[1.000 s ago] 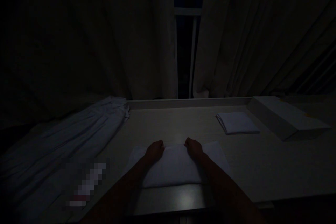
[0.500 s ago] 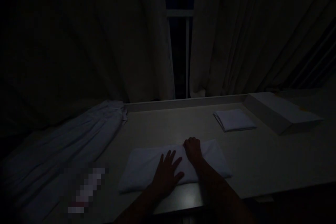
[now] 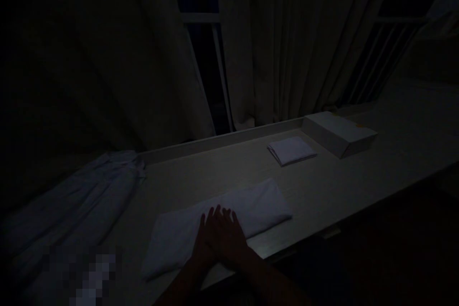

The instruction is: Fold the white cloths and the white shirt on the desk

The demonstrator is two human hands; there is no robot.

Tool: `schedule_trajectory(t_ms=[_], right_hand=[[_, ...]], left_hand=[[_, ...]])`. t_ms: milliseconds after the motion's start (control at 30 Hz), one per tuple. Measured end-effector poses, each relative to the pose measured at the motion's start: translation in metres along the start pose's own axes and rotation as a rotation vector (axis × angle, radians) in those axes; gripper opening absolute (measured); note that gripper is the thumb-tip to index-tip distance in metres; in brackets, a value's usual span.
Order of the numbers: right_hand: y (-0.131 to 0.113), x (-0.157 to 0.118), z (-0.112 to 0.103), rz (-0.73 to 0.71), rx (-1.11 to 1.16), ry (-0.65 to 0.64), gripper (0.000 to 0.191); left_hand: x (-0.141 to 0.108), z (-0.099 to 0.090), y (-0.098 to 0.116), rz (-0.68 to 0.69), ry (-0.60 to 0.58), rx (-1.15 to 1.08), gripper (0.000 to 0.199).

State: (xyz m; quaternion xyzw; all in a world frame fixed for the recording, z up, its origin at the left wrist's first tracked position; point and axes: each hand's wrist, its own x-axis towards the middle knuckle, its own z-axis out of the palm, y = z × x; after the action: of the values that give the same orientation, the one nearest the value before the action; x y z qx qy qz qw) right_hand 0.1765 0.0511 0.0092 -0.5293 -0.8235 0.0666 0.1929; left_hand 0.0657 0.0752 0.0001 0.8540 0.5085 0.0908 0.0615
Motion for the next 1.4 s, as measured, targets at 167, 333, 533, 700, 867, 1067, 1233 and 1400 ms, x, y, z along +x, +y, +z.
schedule_trajectory(t_ms=[167,333,533,700,867,1067,1233,1400], right_hand=[[0.071,-0.035,-0.025,0.112,-0.012,0.007,0.065],[0.136,-0.058,-0.048,0.239,-0.13,-0.016,0.067],[0.187,-0.078,-0.058,0.411,-0.224,-0.017,0.068],[0.189,-0.082,-0.057,0.422,-0.253,0.012,0.067],[0.193,-0.074,-0.055,0.429,-0.262,0.029,0.067],[0.209,-0.064,-0.057,0.465,-0.245,0.0,0.066],[0.174,-0.054,-0.064,0.389,-0.257,0.102,0.063],[0.11,-0.022,-0.038,0.095,-0.097,-0.034,0.061]], left_hand=[[0.0,-0.006,-0.001,0.007,0.062,0.114,0.061],[0.001,-0.008,0.003,0.007,0.1,0.133,0.06],[0.003,-0.005,0.0,-0.007,0.064,0.138,0.062],[0.006,-0.007,0.001,-0.007,0.064,0.144,0.061],[0.015,-0.007,0.002,-0.007,0.051,0.131,0.061],[0.019,-0.002,0.007,-0.055,0.066,0.112,0.063],[0.018,-0.004,0.009,-0.062,0.049,0.121,0.064],[0.017,-0.005,0.009,-0.054,0.062,0.11,0.063]])
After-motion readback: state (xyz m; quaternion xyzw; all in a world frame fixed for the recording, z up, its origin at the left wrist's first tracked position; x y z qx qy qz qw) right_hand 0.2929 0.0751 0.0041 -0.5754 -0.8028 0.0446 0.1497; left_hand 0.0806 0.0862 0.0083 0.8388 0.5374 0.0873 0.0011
